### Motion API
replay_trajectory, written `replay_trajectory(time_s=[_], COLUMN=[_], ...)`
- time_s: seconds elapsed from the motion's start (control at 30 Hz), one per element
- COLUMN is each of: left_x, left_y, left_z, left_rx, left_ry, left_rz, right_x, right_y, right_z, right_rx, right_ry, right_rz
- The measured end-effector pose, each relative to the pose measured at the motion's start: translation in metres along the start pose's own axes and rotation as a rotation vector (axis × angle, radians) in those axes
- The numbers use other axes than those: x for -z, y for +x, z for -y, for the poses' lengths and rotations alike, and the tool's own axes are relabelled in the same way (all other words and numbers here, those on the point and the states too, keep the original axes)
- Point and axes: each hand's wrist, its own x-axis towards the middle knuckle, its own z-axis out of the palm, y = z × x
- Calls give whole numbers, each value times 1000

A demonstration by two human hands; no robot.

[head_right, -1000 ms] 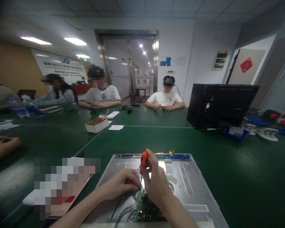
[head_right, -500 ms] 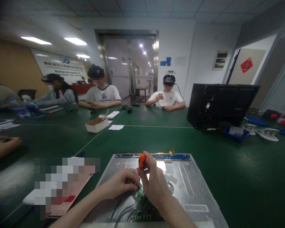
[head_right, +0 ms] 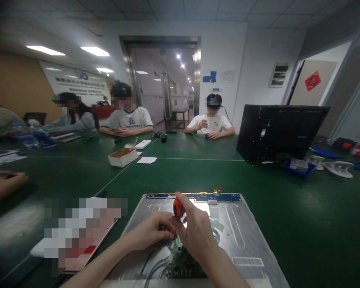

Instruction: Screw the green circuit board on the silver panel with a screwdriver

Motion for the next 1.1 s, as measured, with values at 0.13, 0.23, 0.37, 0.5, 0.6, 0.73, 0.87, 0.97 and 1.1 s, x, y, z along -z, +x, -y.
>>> replay_trajectory(time_s=[0.13, 0.23, 0.37, 0.5, 0.6, 0.73, 0.87, 0.97, 1.1], left_x=[1, 1, 1, 0, 0, -1, -2, -2, -1], left_y=[0, 0, -1, 0, 0, 0, 0, 0, -1], left_z=[-1, -3, -4, -2, -1, -1, 1, 3, 4], left_rx=[-8, -8, -8, -30, -27, -22, -8, 24, 15], left_ry=[-14, -17, -20, -12, -7, -46, -62, -47, -39], left_rz=[15, 23, 22, 23, 26, 8, -10, -11, -5], right_x=[5, 8, 10, 7, 4, 1, 2, 3, 4], right_y=[1, 2, 3, 2, 2, 2, 2, 2, 2], right_z=[2, 3, 3, 3, 4, 7, 10, 10, 9], right_rx=[-16, -20, -3, 18, 9, 5, 22, 2, -17], right_ry=[2, 16, -16, -35, -36, -65, -53, -12, 1], right_rz=[52, 90, 94, 83, 71, 58, 65, 90, 111])
